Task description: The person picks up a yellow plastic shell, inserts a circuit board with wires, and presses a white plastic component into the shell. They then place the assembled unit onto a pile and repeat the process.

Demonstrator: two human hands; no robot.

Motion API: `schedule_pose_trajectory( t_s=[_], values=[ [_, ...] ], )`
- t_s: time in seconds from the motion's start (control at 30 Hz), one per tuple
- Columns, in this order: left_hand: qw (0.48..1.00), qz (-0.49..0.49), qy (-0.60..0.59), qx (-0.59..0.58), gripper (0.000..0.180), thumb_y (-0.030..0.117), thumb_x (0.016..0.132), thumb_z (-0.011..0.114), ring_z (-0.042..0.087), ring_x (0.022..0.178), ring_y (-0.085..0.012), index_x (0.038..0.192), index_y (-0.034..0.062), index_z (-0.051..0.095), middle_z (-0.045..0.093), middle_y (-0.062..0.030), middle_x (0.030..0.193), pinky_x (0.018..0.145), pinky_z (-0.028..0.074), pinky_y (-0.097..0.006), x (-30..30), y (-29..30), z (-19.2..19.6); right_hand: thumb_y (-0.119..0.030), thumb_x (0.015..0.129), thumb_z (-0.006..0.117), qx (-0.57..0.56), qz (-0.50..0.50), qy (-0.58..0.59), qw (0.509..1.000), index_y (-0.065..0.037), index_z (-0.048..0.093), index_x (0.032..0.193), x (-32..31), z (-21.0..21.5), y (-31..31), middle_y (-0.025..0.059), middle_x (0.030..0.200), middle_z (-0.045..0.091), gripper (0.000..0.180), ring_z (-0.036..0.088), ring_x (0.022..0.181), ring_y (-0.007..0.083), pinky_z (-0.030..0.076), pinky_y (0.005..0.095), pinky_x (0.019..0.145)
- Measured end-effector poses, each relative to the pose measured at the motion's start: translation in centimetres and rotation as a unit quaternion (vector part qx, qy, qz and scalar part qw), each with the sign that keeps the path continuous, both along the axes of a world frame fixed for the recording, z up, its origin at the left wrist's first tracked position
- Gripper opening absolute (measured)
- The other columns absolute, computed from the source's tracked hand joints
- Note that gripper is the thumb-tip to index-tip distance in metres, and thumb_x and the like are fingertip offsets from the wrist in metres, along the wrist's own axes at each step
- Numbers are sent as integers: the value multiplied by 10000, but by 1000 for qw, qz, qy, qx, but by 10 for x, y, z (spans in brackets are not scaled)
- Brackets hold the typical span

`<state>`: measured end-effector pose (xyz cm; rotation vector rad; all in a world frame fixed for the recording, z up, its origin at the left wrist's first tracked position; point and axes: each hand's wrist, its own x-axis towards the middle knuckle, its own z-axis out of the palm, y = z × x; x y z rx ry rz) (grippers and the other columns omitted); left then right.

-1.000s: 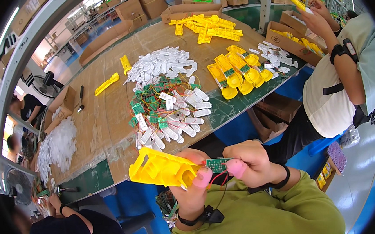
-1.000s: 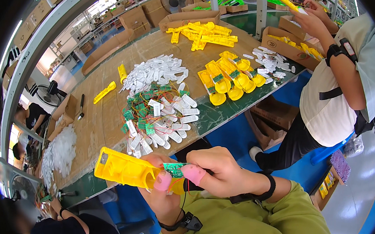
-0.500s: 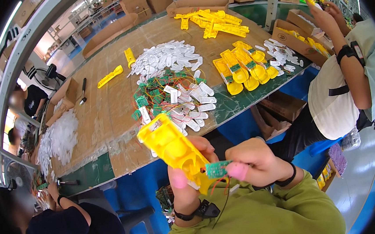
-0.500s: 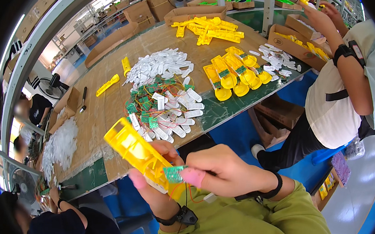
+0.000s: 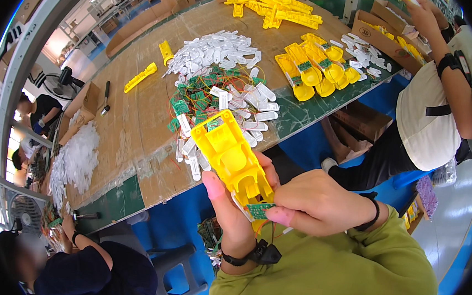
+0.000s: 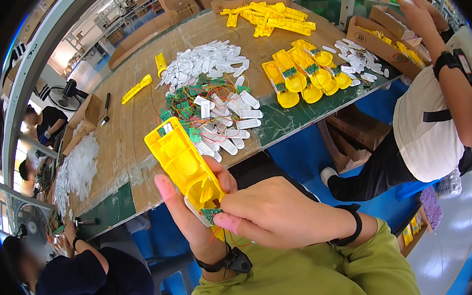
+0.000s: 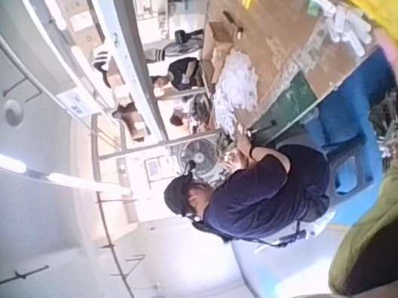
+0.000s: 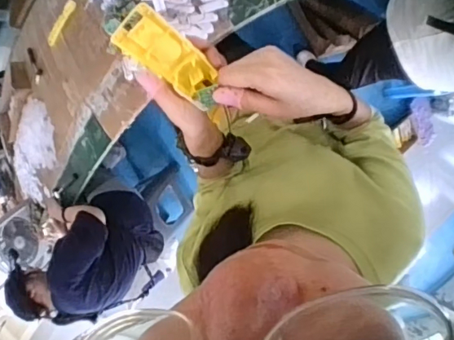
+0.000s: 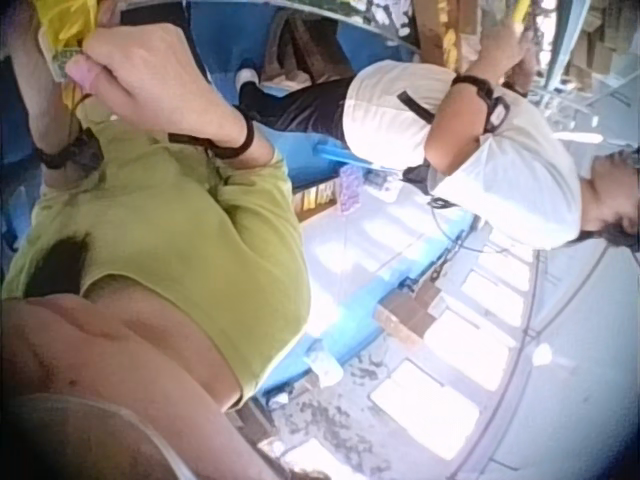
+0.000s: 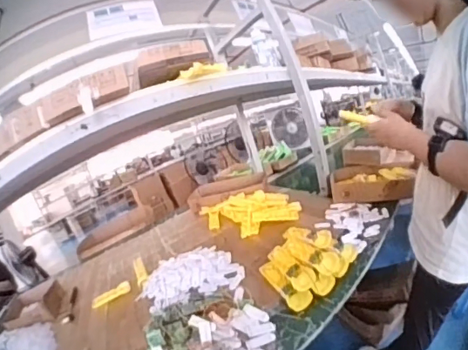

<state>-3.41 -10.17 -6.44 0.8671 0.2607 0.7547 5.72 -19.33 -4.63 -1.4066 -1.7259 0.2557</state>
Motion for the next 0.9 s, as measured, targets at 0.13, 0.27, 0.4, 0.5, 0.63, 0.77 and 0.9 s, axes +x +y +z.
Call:
schedule_pose_trajectory(
  t_s=[0.13,0.27,0.4,0.5,0.63,0.77,0.9],
  values=[
    [1000,-14,6,14,675,597,834,174,447,561,-153,873,3,493,494,-77,616,508,357,-242,0,4,-1,-199,810,522,-11,13,9,1000,-61,452,637,1,-2,2,94,513,429,231,480,463,269,361,352,412],
    [1000,-3,22,4,670,592,836,174,450,565,-154,867,4,494,494,-77,619,513,360,-242,1,5,-2,-199,814,514,-44,34,41,998,-65,444,633,3,-4,4,95,513,430,236,481,469,276,359,359,417],
    [999,-5,33,9,659,582,841,175,457,573,-158,861,6,492,495,-83,625,516,365,-248,2,8,-4,-206,819,507,-47,28,19,998,-66,438,630,4,-7,6,94,511,429,246,481,471,278,359,362,422],
    [999,0,38,2,650,576,843,177,460,574,-162,858,8,493,495,-84,624,520,369,-251,4,10,-6,-212,824,500,-29,16,0,999,-63,439,633,3,-10,9,94,510,429,250,482,474,282,361,363,424],
    [999,-3,40,-13,639,573,845,183,463,576,-167,856,14,494,501,-90,651,529,374,-254,5,12,-7,-220,814,524,-78,-7,74,994,-59,436,616,1,-9,8,90,504,429,270,480,464,260,354,349,422],
    [999,1,36,-22,638,570,846,178,471,591,-169,854,14,491,507,-103,704,535,382,-261,7,15,-13,-241,797,561,-157,7,133,979,-51,481,632,7,-4,9,72,499,450,264,481,445,194,351,315,425],
    [999,-33,-14,-11,645,555,856,156,474,693,-195,828,6,494,505,-106,756,601,388,-282,4,14,-12,-254,803,562,-192,2,94,977,-30,543,763,15,-15,15,76,589,511,229,501,496,152,379,282,465]
  ],
)
